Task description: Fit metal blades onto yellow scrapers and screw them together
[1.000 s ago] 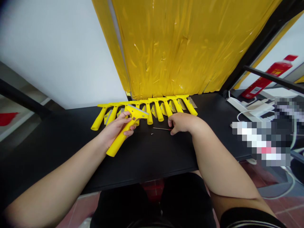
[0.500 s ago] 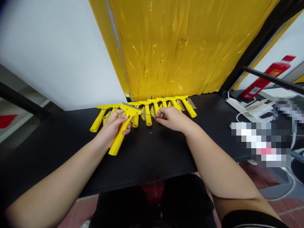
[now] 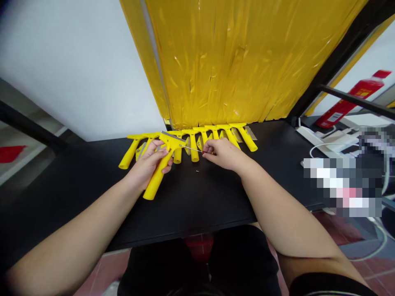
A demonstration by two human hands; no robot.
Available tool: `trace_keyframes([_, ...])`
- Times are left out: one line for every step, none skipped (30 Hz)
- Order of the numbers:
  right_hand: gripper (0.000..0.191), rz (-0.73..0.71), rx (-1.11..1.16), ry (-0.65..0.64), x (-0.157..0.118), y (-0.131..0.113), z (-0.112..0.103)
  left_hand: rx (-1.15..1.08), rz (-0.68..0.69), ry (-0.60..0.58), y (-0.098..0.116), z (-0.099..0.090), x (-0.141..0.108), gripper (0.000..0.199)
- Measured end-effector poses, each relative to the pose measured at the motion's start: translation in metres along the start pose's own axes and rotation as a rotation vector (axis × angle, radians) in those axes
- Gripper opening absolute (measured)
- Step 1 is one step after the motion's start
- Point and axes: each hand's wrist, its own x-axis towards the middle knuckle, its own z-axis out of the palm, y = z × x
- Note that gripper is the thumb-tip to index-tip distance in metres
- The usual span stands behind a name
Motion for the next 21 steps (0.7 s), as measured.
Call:
trace_keyframes([0.006, -0.008, -0.002, 0.012, 0.0, 0.0, 0.0, 0.011, 0.006, 0.0, -0.001, 0.0, 0.0, 0.038])
trace_keyframes([0.006, -0.019, -0.003, 0.026, 0.0, 0.001, 0.0, 0.028, 0.013, -0.002, -0.002, -0.001, 0.001, 0.038])
trace_keyframes([0.007, -0.037, -0.003, 0.048, 0.0, 0.001, 0.001, 0.053, 0.023, -0.003, -0.003, -0.001, 0.001, 0.037])
trace_keyframes([0.007, -0.061, 0.001, 0.078, 0.001, 0.001, 0.001, 0.084, 0.039, -0.006, -0.004, -0.001, 0.001, 0.036])
trace_keyframes([0.008, -0.086, 0.009, 0.117, 0.001, 0.001, 0.002, 0.118, 0.061, -0.009, -0.005, -0.001, 0.002, 0.035])
trace_keyframes([0.008, -0.109, 0.026, 0.161, 0.001, 0.001, 0.003, 0.153, 0.089, -0.011, -0.006, -0.001, 0.002, 0.033])
trace_keyframes([0.008, -0.125, 0.055, 0.206, 0.002, 0.001, 0.005, 0.189, 0.118, -0.015, -0.007, -0.001, 0.002, 0.032])
trace_keyframes([0.009, -0.125, 0.092, 0.247, 0.002, 0.001, 0.007, 0.221, 0.15, -0.019, -0.009, -0.001, 0.001, 0.03])
trace_keyframes([0.013, -0.106, 0.127, 0.277, 0.003, 0.002, 0.009, 0.249, 0.183, -0.024, -0.01, -0.002, 0.001, 0.029])
trace_keyframes([0.018, -0.069, 0.153, 0.295, 0.005, 0.002, 0.012, 0.274, 0.216, -0.028, -0.012, -0.002, 0.001, 0.027])
trace_keyframes([0.024, -0.02, 0.171, 0.299, 0.006, 0.002, 0.015, 0.297, 0.246, -0.032, -0.013, -0.003, 0.001, 0.026])
trace_keyframes([0.031, 0.034, 0.183, 0.29, 0.007, 0.003, 0.018, 0.315, 0.273, -0.037, -0.015, -0.005, 0.002, 0.025])
trace_keyframes([0.037, 0.088, 0.198, 0.269, 0.008, 0.003, 0.021, 0.331, 0.29, -0.042, -0.016, -0.006, 0.002, 0.025])
trace_keyframes([0.041, 0.129, 0.224, 0.238, 0.009, 0.004, 0.024, 0.346, 0.298, -0.052, -0.017, -0.008, 0.002, 0.025])
trace_keyframes([0.042, 0.147, 0.265, 0.201, 0.01, 0.006, 0.027, 0.355, 0.302, -0.056, -0.018, -0.009, 0.003, 0.025])
trace_keyframes([0.038, 0.136, 0.311, 0.162, 0.01, 0.007, 0.029, 0.359, 0.303, -0.052, -0.018, -0.01, 0.003, 0.025])
trace_keyframes([0.031, 0.099, 0.347, 0.128, 0.01, 0.009, 0.03, 0.359, 0.305, -0.046, -0.019, -0.011, 0.004, 0.024])
trace_keyframes([0.026, 0.046, 0.366, 0.109, 0.01, 0.011, 0.031, 0.355, 0.309, -0.035, -0.018, -0.012, 0.004, 0.024])
trace_keyframes([0.025, -0.009, 0.367, 0.107, 0.01, 0.012, 0.031, 0.35, 0.314, -0.024, -0.018, -0.012, 0.005, 0.024])
trace_keyframes([0.025, -0.048, 0.351, 0.118, 0.01, 0.013, 0.03, 0.347, 0.319, -0.017, -0.017, -0.011, 0.005, 0.025])
trace_keyframes([0.023, -0.059, 0.325, 0.138, 0.01, 0.013, 0.03, 0.345, 0.325, -0.016, -0.017, -0.011, 0.005, 0.025])
